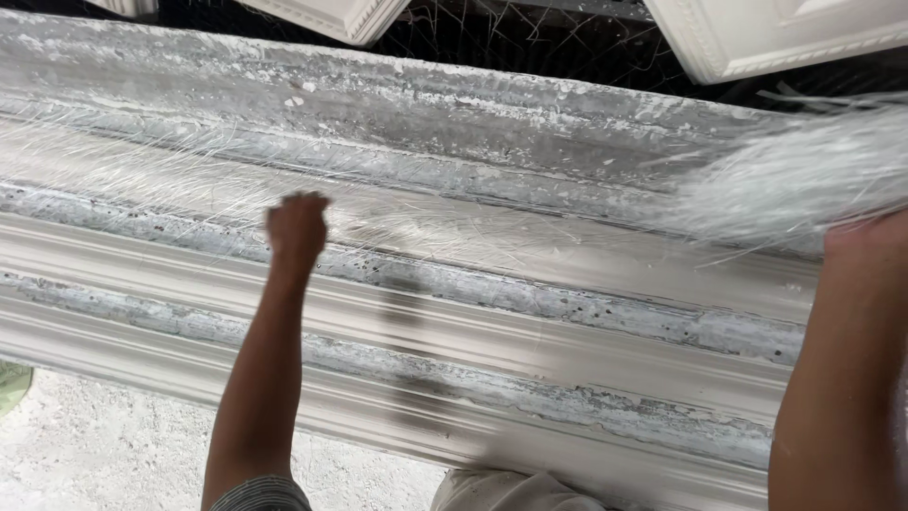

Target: The person dips a bundle of fiberglass strands into a bucket of liquid and lays the wet fibers along plaster cornice moldings on a work table. They then smooth the fibers with a sponge and press them flat by hand, and at one point hang a decorative plaster panel on a wire hook.

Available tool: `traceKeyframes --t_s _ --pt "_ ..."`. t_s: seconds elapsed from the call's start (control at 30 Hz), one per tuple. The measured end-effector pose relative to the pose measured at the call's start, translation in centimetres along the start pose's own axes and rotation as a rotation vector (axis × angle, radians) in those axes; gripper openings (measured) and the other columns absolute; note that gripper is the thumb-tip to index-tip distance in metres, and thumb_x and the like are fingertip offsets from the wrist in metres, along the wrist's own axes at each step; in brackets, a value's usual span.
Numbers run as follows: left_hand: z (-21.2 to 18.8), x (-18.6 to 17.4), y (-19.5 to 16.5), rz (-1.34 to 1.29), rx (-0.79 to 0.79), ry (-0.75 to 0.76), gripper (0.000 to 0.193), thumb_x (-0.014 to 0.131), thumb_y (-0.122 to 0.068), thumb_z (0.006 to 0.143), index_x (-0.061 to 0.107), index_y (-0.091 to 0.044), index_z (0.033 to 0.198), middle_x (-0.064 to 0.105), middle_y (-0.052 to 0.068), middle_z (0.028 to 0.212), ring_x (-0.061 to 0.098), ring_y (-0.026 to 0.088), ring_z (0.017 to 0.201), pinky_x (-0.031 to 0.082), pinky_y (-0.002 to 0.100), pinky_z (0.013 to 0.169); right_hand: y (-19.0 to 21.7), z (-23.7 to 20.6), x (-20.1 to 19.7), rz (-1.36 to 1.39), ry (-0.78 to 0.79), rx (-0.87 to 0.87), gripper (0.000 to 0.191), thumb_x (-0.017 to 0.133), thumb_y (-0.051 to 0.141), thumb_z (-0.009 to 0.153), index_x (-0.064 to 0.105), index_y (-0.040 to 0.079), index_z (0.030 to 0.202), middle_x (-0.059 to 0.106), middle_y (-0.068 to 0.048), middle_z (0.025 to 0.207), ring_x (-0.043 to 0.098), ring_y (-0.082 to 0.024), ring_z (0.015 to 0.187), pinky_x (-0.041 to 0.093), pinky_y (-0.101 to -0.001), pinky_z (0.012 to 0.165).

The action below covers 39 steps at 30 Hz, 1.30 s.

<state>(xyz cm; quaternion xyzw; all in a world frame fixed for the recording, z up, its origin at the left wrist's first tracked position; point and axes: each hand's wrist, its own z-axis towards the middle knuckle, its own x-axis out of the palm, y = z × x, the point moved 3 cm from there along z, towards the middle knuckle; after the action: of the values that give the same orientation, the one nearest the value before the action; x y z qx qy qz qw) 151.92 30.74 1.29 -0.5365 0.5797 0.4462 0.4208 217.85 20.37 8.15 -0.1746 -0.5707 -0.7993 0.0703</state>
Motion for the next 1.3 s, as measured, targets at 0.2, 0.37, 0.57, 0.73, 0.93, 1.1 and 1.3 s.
traceKeyframes --t_s 0.2,0.37,0.57,0.73,0.93,1.1,1.3 --pt "-0.4 -0.8 -2.5 -0.070 -0.152 -0.324 0.073 0.023 -0.050 0.106 0.030 0.006 0.152 0.027 0.036 0.156 0.013 0.060 0.146 0.006 0.080 0.106 -8.6 -4.7 -0.7 0.060 -0.534 0.072 0.085 0.028 0.065 0.106 0.023 0.004 0.165 0.025 -0.024 0.170 0.031 -0.040 0.158 0.033 -0.0568 0.132" --pt "-10.7 -2.2 -26.3 -1.195 0.806 -0.031 0.052 0.052 -0.025 0.102 0.046 0.002 0.146 0.070 0.021 0.116 0.069 0.026 0.104 0.054 0.038 0.096 -16.2 -8.3 5.5 -1.617 -0.158 0.000 0.062 0.053 0.028 0.084 0.049 -0.005 0.137 0.060 -0.017 0.113 0.057 -0.032 0.106 0.047 -0.0470 0.102" --pt "-13.7 -1.9 -30.7 -0.986 0.576 -0.158 0.031 0.049 -0.029 0.108 0.063 -0.003 0.099 0.068 0.016 0.076 0.065 0.030 0.063 0.050 0.045 0.057 -5.9 -4.6 -6.7 0.269 -0.573 0.043 0.075 0.044 0.056 0.104 0.040 0.004 0.156 0.049 -0.021 0.157 0.054 -0.036 0.143 0.048 -0.0549 0.118" --pt "-10.4 1.0 -32.9 -0.504 0.489 0.017 0.040 0.037 -0.034 0.114 0.062 -0.003 0.108 0.073 0.017 0.101 0.074 0.034 0.075 0.058 0.048 0.064 5.6 -3.6 -18.7 -0.007 -0.620 -0.003 0.091 0.025 0.069 0.099 0.006 0.011 0.167 0.007 -0.020 0.174 0.010 -0.042 0.160 0.015 -0.0678 0.128" --pt "-13.9 -0.4 -34.9 -0.333 0.316 -0.392 0.050 0.050 -0.034 0.106 0.057 0.011 0.126 0.060 0.033 0.130 0.049 0.057 0.129 0.035 0.074 0.101 2.6 -8.4 -18.8 0.071 -0.761 0.003 0.085 0.032 0.067 0.104 0.012 0.009 0.163 0.011 -0.019 0.171 0.015 -0.040 0.158 0.019 -0.0648 0.133" --pt "-21.8 -1.3 -46.6 -1.257 0.539 -0.023 0.032 0.053 -0.025 0.106 0.057 0.001 0.125 0.066 0.026 0.112 0.069 0.038 0.100 0.059 0.044 0.077 -6.3 -11.9 -10.4 0.317 -0.737 0.372 0.080 0.032 0.067 0.103 0.018 0.010 0.158 0.016 -0.017 0.163 0.020 -0.037 0.151 0.023 -0.0623 0.130" --pt "-19.6 -0.4 -48.6 -0.719 0.568 -0.404 0.017 0.054 -0.017 0.104 0.069 -0.010 0.100 0.074 0.015 0.086 0.071 0.035 0.076 0.055 0.047 0.061 3.3 -6.9 -27.1 0.194 -0.863 0.222 0.074 0.032 0.067 0.102 0.026 0.012 0.151 0.023 -0.014 0.154 0.026 -0.034 0.143 0.027 -0.0592 0.126"
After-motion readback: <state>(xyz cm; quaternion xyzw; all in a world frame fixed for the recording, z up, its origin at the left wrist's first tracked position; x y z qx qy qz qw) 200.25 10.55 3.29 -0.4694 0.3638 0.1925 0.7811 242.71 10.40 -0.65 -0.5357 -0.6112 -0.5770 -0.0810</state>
